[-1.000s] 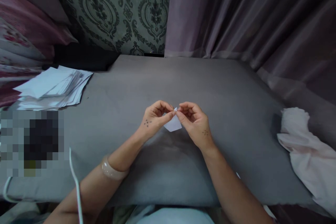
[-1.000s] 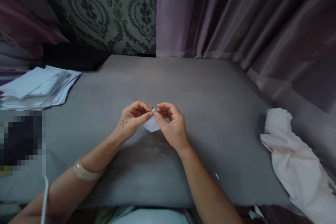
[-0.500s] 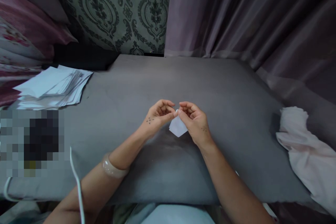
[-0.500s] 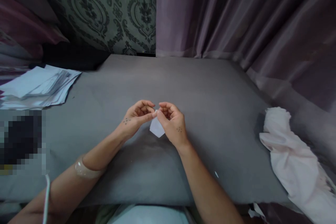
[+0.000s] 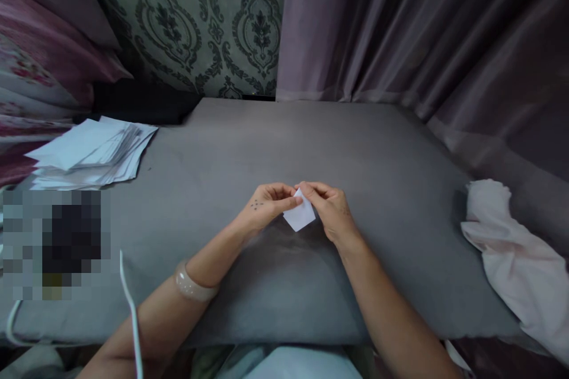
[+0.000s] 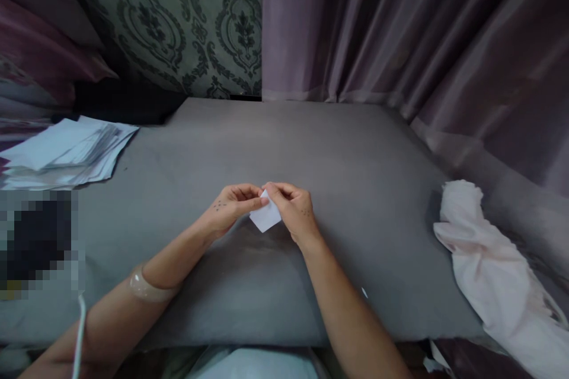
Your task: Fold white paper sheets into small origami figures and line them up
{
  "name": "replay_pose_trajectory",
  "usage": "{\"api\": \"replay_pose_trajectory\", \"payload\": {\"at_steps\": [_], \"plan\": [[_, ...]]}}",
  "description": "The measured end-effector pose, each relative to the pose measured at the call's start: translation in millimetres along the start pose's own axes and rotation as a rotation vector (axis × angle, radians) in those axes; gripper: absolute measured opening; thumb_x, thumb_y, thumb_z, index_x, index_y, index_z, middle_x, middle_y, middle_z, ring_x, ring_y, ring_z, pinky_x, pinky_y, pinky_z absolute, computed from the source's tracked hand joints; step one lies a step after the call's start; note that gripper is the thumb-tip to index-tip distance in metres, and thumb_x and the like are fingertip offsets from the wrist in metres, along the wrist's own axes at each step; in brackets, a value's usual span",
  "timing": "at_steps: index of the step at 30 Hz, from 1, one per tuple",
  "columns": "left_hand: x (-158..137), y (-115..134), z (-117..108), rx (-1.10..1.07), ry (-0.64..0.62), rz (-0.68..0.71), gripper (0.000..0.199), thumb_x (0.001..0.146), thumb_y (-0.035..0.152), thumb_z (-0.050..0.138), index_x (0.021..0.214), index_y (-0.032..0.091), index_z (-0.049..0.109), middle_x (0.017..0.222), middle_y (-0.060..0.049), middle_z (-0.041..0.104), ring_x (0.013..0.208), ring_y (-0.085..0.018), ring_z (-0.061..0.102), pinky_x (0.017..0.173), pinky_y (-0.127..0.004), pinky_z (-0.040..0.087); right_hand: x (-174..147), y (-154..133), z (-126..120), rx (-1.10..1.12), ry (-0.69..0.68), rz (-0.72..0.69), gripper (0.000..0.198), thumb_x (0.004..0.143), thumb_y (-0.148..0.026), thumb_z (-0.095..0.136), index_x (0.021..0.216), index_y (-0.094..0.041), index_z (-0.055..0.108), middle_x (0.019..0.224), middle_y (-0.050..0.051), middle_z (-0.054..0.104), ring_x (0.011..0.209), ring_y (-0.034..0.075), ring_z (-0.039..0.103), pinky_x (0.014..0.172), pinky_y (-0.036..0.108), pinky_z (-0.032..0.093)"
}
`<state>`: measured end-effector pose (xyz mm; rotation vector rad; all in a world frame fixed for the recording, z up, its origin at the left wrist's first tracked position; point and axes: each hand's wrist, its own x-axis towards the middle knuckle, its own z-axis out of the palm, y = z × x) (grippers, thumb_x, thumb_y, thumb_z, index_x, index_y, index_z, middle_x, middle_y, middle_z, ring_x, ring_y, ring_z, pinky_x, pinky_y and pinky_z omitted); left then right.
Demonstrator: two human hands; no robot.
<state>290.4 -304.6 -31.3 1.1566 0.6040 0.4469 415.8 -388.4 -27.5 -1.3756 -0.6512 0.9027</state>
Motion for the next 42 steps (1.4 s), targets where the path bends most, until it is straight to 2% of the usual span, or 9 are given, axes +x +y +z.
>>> {"api": "replay_pose_trajectory", "payload": {"at_steps": [4,7,14,18,23,26,31,37,42], "plan": [[1,-3,-3,0.064,-0.037,-0.007,0.039,0.077,0.051,0.069,0.075,0.012,0.071,0.071,-0.005,0.066,0.065,-0.012,0.057,0.066,-0.026,0.044,4,1,-4,0.007,0.147,-0.018,0.024,0.069,-0.043,0.074,0.071,-0.019,0.075,0.065,0.001,0.065,0.06,0.012,0.054,0.057,0.026,0.04],[1,-4,-4,0.103,-0.066,-0.039,0.041,0.075,0.053,0.071,0.074,0.012,0.072,0.067,-0.004,0.065,0.062,-0.011,0.055,0.065,-0.025,0.044,10,2,-8,0.039,0.219,0.013,0.027,0.066,-0.045,0.075,0.07,-0.018,0.075,0.059,-0.001,0.061,0.056,0.011,0.051,0.054,0.026,0.038],[6,-5,-7,0.079,0.117,-0.078,0.03,0.061,0.039,0.084,0.068,0.013,0.071,0.058,-0.001,0.06,0.051,-0.007,0.048,0.053,-0.022,0.041,15,8,-12,0.037,0.038,0.186,0.049,0.07,-0.065,0.065,0.073,-0.017,0.071,0.065,0.003,0.064,0.058,0.013,0.055,0.053,0.026,0.04],[10,-5,-13,0.032,0.17,-0.098,0.033,0.056,0.039,0.086,0.063,0.013,0.068,0.056,-0.001,0.06,0.05,-0.008,0.049,0.051,-0.022,0.04,16,13,-12,0.01,-0.017,0.19,0.04,0.063,-0.055,0.076,0.074,-0.017,0.072,0.068,0.002,0.066,0.059,0.011,0.054,0.054,0.024,0.041],[15,-6,-23,-0.037,0.157,-0.163,0.055,0.074,0.066,0.063,0.071,0.011,0.069,0.068,-0.009,0.067,0.058,-0.012,0.059,0.055,-0.024,0.045,19,19,-13,0.013,0.068,0.195,0.036,0.057,-0.046,0.08,0.075,-0.016,0.074,0.066,0.002,0.066,0.053,0.008,0.049,0.049,0.021,0.04],[17,-6,-26,-0.057,0.171,-0.145,0.054,0.074,0.064,0.063,0.082,0.011,0.07,0.071,-0.008,0.067,0.062,-0.012,0.06,0.057,-0.023,0.046,20,22,-13,0.003,0.065,0.203,0.034,0.059,-0.045,0.079,0.076,-0.016,0.074,0.065,0.002,0.066,0.053,0.007,0.05,0.048,0.02,0.04],[21,-11,-26,0.169,0.223,-0.031,0.032,0.061,0.034,0.081,0.08,0.013,0.068,0.064,-0.002,0.062,0.054,-0.009,0.051,0.053,-0.022,0.04,25,32,-13,-0.104,0.05,0.147,0.037,0.065,-0.045,0.075,0.087,-0.015,0.072,0.062,-0.001,0.063,0.05,0.008,0.05,0.043,0.019,0.036],[34,-21,-37,0.537,0.273,0.107,0.025,0.073,0.038,0.066,0.078,0.014,0.072,0.063,-0.002,0.062,0.056,-0.012,0.05,0.052,-0.022,0.033,38,43,-15,-0.503,0.068,-0.13,0.019,0.077,-0.035,0.062,0.08,-0.019,0.072,0.075,0.004,0.071,0.067,0.015,0.062,0.066,0.029,0.048],[38,-19,-42,0.737,0.258,0.14,0.021,0.074,0.033,0.063,0.077,0.015,0.073,0.067,-0.004,0.064,0.061,-0.014,0.052,0.056,-0.024,0.035,42,42,-16,-0.691,0.051,-0.195,0.017,0.08,-0.027,0.059,0.083,-0.02,0.075,0.087,0.006,0.074,0.081,0.019,0.066,0.079,0.034,0.048]]}}
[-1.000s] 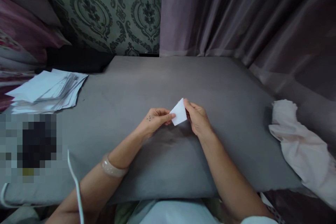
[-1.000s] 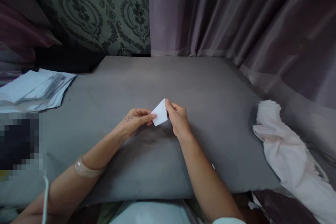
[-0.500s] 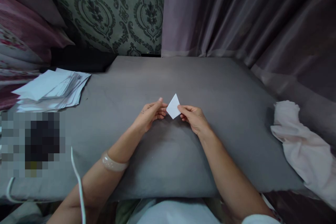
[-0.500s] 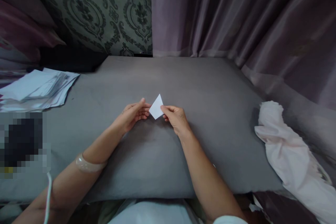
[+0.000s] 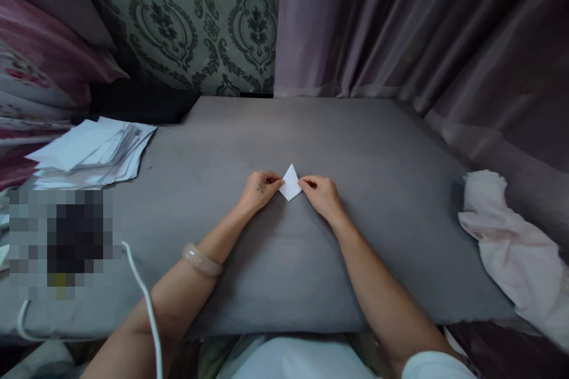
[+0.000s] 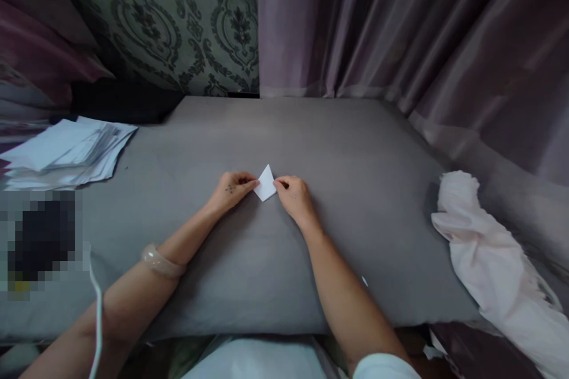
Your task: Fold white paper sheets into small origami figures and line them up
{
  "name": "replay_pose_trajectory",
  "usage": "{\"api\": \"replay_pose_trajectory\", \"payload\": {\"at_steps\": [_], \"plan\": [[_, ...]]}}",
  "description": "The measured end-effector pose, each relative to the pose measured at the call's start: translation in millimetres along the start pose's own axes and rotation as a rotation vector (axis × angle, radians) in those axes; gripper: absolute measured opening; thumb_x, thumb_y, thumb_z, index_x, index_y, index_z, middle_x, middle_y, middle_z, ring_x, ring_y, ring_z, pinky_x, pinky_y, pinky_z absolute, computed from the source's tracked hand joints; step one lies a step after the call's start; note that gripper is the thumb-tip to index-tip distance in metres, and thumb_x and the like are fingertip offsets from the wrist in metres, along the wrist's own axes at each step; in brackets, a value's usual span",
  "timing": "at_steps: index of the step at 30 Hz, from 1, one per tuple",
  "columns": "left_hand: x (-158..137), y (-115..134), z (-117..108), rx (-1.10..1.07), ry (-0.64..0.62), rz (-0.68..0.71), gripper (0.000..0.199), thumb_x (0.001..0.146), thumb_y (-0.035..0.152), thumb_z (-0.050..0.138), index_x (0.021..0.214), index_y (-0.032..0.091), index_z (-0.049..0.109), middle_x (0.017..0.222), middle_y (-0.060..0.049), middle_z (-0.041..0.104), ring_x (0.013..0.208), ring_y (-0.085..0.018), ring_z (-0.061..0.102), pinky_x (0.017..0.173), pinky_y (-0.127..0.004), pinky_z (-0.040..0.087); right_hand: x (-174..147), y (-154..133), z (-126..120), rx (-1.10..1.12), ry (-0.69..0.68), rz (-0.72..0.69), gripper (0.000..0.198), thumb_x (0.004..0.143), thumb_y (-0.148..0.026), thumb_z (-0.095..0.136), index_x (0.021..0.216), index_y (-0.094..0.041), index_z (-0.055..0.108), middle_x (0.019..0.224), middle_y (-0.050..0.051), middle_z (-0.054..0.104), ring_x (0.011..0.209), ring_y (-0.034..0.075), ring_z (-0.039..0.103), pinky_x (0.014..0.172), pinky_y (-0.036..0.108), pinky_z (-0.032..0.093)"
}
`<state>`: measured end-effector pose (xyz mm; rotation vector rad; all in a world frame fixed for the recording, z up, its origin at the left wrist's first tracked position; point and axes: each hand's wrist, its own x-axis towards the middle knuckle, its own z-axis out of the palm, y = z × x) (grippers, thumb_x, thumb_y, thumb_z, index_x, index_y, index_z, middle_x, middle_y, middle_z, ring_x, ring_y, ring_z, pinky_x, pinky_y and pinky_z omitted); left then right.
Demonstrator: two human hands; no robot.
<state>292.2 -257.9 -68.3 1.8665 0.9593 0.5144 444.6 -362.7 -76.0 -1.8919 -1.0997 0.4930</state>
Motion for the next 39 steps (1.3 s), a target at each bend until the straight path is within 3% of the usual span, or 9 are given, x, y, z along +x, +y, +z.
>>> {"api": "replay_pose_trajectory", "payload": {"at_steps": [5,10,17,22,28,35,39], "plan": [[2,-1,-1,0.102,-0.013,0.061,0.016,0.073,0.027,0.065,0.081,0.015,0.072,0.067,-0.003,0.063,0.061,-0.013,0.051,0.06,-0.025,0.036,-1,1,-4,-0.038,-0.061,-0.033,0.021,0.082,-0.026,0.057,0.089,-0.018,0.075,0.09,0.008,0.073,0.083,0.018,0.064,0.08,0.033,0.047],[4,-8,-2,0.066,-0.065,0.092,0.018,0.073,0.025,0.066,0.086,0.015,0.073,0.069,-0.002,0.062,0.06,-0.012,0.049,0.061,-0.025,0.036,-1,7,-3,0.027,-0.093,-0.004,0.026,0.075,-0.031,0.065,0.095,-0.016,0.073,0.086,0.006,0.069,0.07,0.013,0.06,0.073,0.029,0.047],[1,-6,-13,0.033,-0.232,0.16,0.029,0.073,0.022,0.061,0.099,0.015,0.071,0.078,-0.001,0.059,0.062,-0.01,0.044,0.059,-0.022,0.035,-1,15,0,0.082,-0.127,-0.039,0.024,0.072,-0.023,0.065,0.096,-0.018,0.068,0.084,0.001,0.064,0.061,0.009,0.052,0.066,0.025,0.045],[1,-5,-15,0.031,-0.251,0.208,0.024,0.072,0.018,0.057,0.092,0.014,0.069,0.078,-0.001,0.058,0.061,-0.009,0.042,0.057,-0.021,0.035,-4,10,-2,-0.024,-0.13,-0.089,0.011,0.075,-0.021,0.063,0.085,-0.019,0.068,0.082,0.001,0.063,0.066,0.011,0.053,0.069,0.026,0.043],[1,-5,-23,-0.08,-0.299,0.127,0.03,0.073,0.014,0.049,0.096,0.013,0.067,0.069,0.001,0.056,0.055,-0.008,0.045,0.052,-0.02,0.036,-6,4,-4,-0.171,-0.136,-0.135,0.006,0.079,-0.018,0.062,0.082,-0.018,0.067,0.081,0.001,0.061,0.069,0.012,0.053,0.07,0.026,0.042],[1,-8,-16,0.134,-0.233,0.308,0.015,0.08,0.024,0.057,0.086,0.015,0.068,0.079,-0.003,0.064,0.068,-0.012,0.054,0.063,-0.024,0.041,-12,0,-7,-0.237,-0.182,-0.206,0.014,0.084,-0.015,0.054,0.088,-0.019,0.067,0.09,0.004,0.061,0.073,0.012,0.055,0.07,0.026,0.042],[1,-8,-13,0.256,-0.215,0.347,0.014,0.082,0.019,0.055,0.085,0.016,0.067,0.082,-0.004,0.065,0.07,-0.013,0.057,0.066,-0.025,0.042,-11,-2,-15,-0.15,-0.232,-0.123,0.027,0.078,-0.009,0.05,0.095,-0.018,0.07,0.09,0.004,0.066,0.071,0.012,0.056,0.069,0.025,0.043]]}}
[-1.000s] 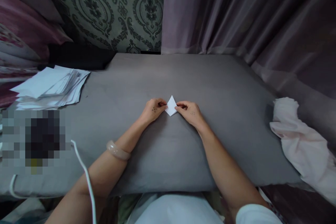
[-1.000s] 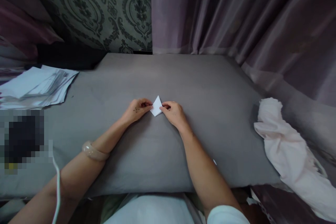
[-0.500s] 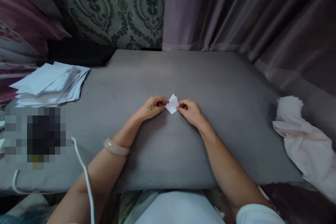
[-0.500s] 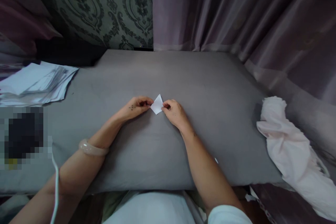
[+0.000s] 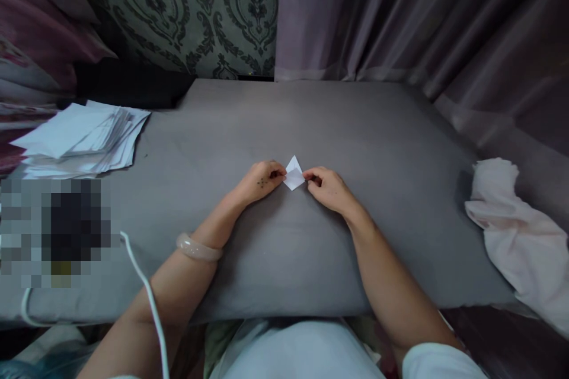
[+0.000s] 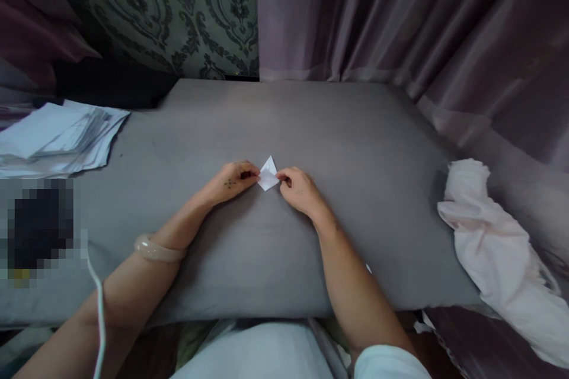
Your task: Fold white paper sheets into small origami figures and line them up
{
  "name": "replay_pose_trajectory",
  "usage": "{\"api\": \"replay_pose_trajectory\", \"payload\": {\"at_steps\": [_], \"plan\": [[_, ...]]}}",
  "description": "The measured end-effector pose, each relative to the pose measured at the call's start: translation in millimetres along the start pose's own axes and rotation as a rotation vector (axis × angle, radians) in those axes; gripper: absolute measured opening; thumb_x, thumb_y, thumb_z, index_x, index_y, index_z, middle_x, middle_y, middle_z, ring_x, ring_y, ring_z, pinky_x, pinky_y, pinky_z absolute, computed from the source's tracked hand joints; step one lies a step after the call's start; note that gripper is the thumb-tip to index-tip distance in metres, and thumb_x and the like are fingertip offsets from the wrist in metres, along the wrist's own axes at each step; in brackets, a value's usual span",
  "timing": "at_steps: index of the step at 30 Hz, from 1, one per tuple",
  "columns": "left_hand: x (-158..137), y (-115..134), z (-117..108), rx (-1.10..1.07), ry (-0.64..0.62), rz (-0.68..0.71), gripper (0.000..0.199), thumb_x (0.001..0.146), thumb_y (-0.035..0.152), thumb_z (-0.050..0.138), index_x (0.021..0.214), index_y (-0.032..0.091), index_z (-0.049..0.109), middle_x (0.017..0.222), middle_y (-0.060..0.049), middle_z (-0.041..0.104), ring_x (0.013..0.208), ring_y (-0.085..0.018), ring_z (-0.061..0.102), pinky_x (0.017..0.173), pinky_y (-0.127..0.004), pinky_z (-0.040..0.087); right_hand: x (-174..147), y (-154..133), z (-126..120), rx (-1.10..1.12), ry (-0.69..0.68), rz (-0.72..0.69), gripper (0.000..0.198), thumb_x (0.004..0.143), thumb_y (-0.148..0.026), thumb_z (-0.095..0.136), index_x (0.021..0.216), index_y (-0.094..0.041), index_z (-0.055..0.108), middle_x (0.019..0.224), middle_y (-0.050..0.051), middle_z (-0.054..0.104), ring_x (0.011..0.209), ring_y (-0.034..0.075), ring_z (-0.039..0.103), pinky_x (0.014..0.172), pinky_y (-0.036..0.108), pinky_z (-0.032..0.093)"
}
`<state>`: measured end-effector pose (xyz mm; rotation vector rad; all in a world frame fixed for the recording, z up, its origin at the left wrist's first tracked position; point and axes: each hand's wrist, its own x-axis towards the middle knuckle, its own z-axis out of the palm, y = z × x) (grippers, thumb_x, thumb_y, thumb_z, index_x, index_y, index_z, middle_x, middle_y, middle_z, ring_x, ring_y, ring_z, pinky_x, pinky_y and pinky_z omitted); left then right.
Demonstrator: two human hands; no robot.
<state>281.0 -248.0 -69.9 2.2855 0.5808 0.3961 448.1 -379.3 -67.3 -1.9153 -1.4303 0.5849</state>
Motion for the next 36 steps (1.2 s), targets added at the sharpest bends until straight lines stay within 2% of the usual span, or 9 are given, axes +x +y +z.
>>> {"api": "replay_pose_trajectory", "payload": {"at_steps": [5,12,17,24,28,31,33,36], "plan": [[0,-1,-1,0.043,-0.002,0.034,0.014,0.083,0.018,0.054,0.086,0.015,0.067,0.084,-0.004,0.065,0.071,-0.013,0.057,0.067,-0.025,0.042,0,-2,-6,0.074,-0.025,0.066,0.03,0.074,-0.01,0.05,0.095,-0.018,0.07,0.083,0.002,0.068,0.068,0.012,0.056,0.068,0.025,0.044],[-1,-1,-1,0.063,0.004,0.048,0.014,0.084,0.018,0.055,0.087,0.016,0.068,0.085,-0.005,0.066,0.072,-0.014,0.059,0.067,-0.025,0.044,-4,-3,-3,0.007,-0.003,-0.018,0.026,0.076,-0.011,0.053,0.094,-0.019,0.071,0.087,0.002,0.063,0.068,0.01,0.055,0.067,0.024,0.043],[-3,-3,0,0.122,-0.002,0.116,0.017,0.087,0.017,0.052,0.09,0.018,0.069,0.09,-0.005,0.065,0.075,-0.014,0.06,0.068,-0.025,0.044,-7,-5,-2,-0.058,0.017,-0.065,0.026,0.079,-0.009,0.051,0.094,-0.018,0.071,0.092,0.003,0.063,0.07,0.01,0.056,0.07,0.024,0.044],[-11,6,-6,0.334,-0.071,0.182,0.028,0.089,0.015,0.044,0.101,0.019,0.069,0.101,-0.008,0.065,0.093,-0.02,0.061,0.077,-0.029,0.047,-14,-13,-5,-0.163,-0.027,-0.113,0.034,0.08,-0.006,0.047,0.101,-0.018,0.071,0.104,0.006,0.064,0.077,0.013,0.059,0.075,0.026,0.044],[-16,17,-9,0.389,-0.075,0.161,0.035,0.08,0.011,0.049,0.105,0.02,0.071,0.106,-0.009,0.064,0.098,-0.024,0.059,0.08,-0.032,0.048,-14,-15,-5,-0.178,-0.018,-0.077,0.028,0.081,-0.01,0.05,0.096,-0.02,0.072,0.102,0.006,0.064,0.075,0.013,0.059,0.073,0.026,0.044],[-17,19,-6,0.355,-0.028,0.111,0.024,0.086,0.024,0.052,0.096,0.021,0.073,0.103,-0.009,0.065,0.095,-0.024,0.059,0.076,-0.032,0.048,-12,-16,0,-0.173,0.04,-0.044,0.019,0.086,-0.021,0.053,0.083,-0.021,0.071,0.094,0.005,0.064,0.074,0.013,0.058,0.072,0.027,0.043],[-15,17,-1,0.317,0.004,0.065,0.024,0.09,0.032,0.052,0.089,0.021,0.073,0.099,-0.008,0.065,0.093,-0.023,0.059,0.075,-0.031,0.046,-10,-18,6,-0.189,0.101,0.009,0.02,0.088,-0.029,0.055,0.076,-0.021,0.068,0.088,0.004,0.063,0.074,0.014,0.058,0.071,0.028,0.042],[-11,10,5,0.284,0.05,0.001,0.02,0.09,0.035,0.055,0.096,0.02,0.067,0.096,-0.008,0.063,0.091,-0.022,0.056,0.076,-0.032,0.045,-7,-20,13,-0.227,0.15,0.095,0.018,0.086,-0.036,0.061,0.076,-0.022,0.065,0.088,0.004,0.062,0.075,0.016,0.058,0.066,0.028,0.04]]}}
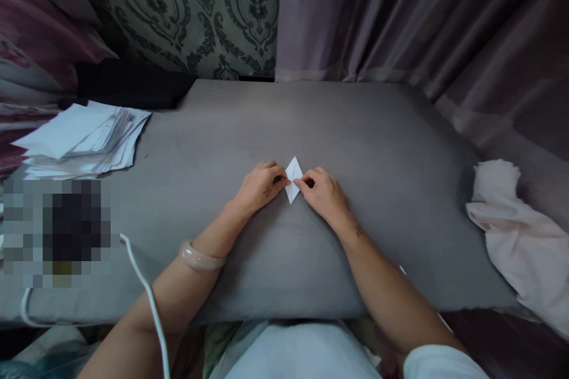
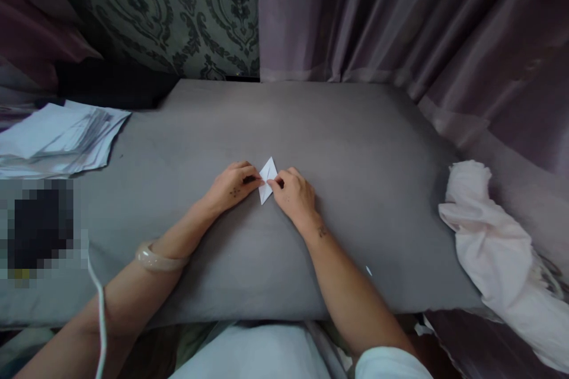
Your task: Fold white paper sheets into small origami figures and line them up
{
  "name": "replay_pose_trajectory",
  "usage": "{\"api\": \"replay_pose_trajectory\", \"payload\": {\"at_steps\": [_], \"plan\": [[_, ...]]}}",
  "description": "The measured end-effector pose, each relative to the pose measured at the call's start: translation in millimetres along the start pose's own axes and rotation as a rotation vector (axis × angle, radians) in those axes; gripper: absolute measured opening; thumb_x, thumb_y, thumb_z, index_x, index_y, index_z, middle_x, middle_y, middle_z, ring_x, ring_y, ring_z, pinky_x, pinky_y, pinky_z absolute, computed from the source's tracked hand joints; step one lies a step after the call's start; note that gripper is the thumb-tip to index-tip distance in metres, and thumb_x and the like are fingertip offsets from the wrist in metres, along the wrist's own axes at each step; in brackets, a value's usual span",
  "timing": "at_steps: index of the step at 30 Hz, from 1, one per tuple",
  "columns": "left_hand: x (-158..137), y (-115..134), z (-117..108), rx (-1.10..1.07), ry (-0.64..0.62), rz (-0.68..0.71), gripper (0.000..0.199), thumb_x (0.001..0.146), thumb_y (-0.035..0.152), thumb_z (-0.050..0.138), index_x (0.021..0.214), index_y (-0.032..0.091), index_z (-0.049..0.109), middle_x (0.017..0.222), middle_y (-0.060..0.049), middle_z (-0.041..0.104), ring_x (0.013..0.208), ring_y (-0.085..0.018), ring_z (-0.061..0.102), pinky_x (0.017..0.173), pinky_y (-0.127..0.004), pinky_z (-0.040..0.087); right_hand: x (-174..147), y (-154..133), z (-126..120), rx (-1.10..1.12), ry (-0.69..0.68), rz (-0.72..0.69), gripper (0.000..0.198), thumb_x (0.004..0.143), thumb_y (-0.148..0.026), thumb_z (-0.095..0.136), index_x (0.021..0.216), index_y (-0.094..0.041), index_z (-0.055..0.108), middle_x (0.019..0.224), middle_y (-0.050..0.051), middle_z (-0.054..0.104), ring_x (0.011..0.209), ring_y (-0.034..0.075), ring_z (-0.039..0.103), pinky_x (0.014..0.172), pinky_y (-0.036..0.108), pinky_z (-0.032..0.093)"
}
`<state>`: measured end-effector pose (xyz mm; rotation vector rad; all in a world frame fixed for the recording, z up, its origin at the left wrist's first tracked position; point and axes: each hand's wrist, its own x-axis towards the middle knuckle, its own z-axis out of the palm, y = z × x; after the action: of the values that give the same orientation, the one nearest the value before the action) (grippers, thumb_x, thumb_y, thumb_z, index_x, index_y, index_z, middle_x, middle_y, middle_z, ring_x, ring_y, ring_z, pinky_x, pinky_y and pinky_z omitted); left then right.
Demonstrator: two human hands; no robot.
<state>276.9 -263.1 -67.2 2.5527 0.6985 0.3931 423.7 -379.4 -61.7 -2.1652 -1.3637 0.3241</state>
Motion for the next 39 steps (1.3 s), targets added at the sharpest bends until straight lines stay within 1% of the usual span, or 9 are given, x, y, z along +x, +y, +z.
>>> {"api": "replay_pose_trajectory", "payload": {"at_steps": [4,10,17,20,26,29,33,36,39], "plan": [[2,-8,8,0.041,0.077,-0.051,0.037,0.084,0.042,0.064,0.109,0.015,0.06,0.1,-0.011,0.06,0.092,-0.024,0.052,0.084,-0.037,0.043,2,0,4,0.013,0.0,0.066,0.013,0.083,-0.036,0.064,0.083,-0.023,0.062,0.09,0.003,0.063,0.077,0.017,0.058,0.066,0.029,0.04],[4,-10,10,-0.018,0.055,-0.166,0.038,0.08,0.041,0.069,0.108,0.017,0.062,0.104,-0.011,0.055,0.096,-0.025,0.048,0.088,-0.039,0.041,9,13,4,0.165,-0.024,0.141,0.009,0.079,-0.028,0.064,0.085,-0.021,0.06,0.081,0.002,0.065,0.074,0.016,0.059,0.069,0.03,0.043],[19,-1,0,-0.115,-0.067,-0.34,0.028,0.072,0.037,0.075,0.092,0.019,0.07,0.108,-0.011,0.054,0.107,-0.03,0.048,0.091,-0.045,0.04,11,15,1,0.192,-0.056,0.152,0.013,0.077,-0.02,0.059,0.09,-0.02,0.063,0.08,0.001,0.066,0.071,0.014,0.059,0.07,0.029,0.045],[20,-1,-1,-0.157,-0.04,-0.361,0.021,0.069,0.034,0.075,0.082,0.018,0.069,0.103,-0.009,0.057,0.103,-0.029,0.05,0.087,-0.042,0.041,9,15,2,0.179,-0.027,0.086,0.022,0.078,-0.019,0.058,0.1,-0.02,0.063,0.091,0.004,0.067,0.075,0.014,0.059,0.075,0.031,0.047],[10,-4,4,-0.777,-0.045,-0.307,0.022,0.071,0.032,0.071,0.075,0.016,0.056,0.064,0.003,0.054,0.06,-0.01,0.05,0.059,-0.023,0.039,8,14,2,0.451,-0.091,0.085,0.04,0.076,-0.023,0.063,0.115,-0.018,0.059,0.109,0.008,0.066,0.065,0.009,0.057,0.072,0.03,0.051],[7,-1,-1,-1.042,-0.019,-0.325,0.031,0.063,0.029,0.077,0.081,0.015,0.056,0.072,0.001,0.063,0.064,-0.009,0.057,0.061,-0.022,0.043,8,9,-3,0.726,-0.2,0.148,0.032,0.078,-0.026,0.062,0.109,-0.017,0.06,0.101,0.007,0.069,0.059,0.007,0.056,0.054,0.023,0.047],[6,7,-12,-1.03,-0.067,-0.335,0.037,0.065,0.033,0.078,0.093,0.013,0.065,0.078,-0.004,0.068,0.058,-0.009,0.057,0.051,-0.02,0.041,8,3,-9,0.86,-0.205,0.164,0.023,0.077,-0.031,0.064,0.096,-0.018,0.062,0.085,0.003,0.069,0.054,0.008,0.057,0.042,0.019,0.039],[5,14,-15,-0.93,0.008,-0.292,0.029,0.072,0.035,0.073,0.088,0.013,0.068,0.069,-0.003,0.067,0.054,-0.01,0.057,0.049,-0.021,0.042,7,0,-10,0.865,-0.114,0.095,0.021,0.077,-0.033,0.065,0.091,-0.018,0.063,0.078,0.002,0.068,0.066,0.013,0.065,0.056,0.024,0.052],[3,18,-12,-0.842,0.227,-0.091,0.017,0.078,0.029,0.066,0.087,0.015,0.068,0.085,-0.006,0.07,0.079,-0.016,0.066,0.072,-0.028,0.053,6,0,-8,0.772,0.069,-0.093,0.011,0.082,-0.028,0.06,0.09,-0.021,0.064,0.094,0.004,0.07,0.089,0.016,0.067,0.082,0.031,0.054]]}}
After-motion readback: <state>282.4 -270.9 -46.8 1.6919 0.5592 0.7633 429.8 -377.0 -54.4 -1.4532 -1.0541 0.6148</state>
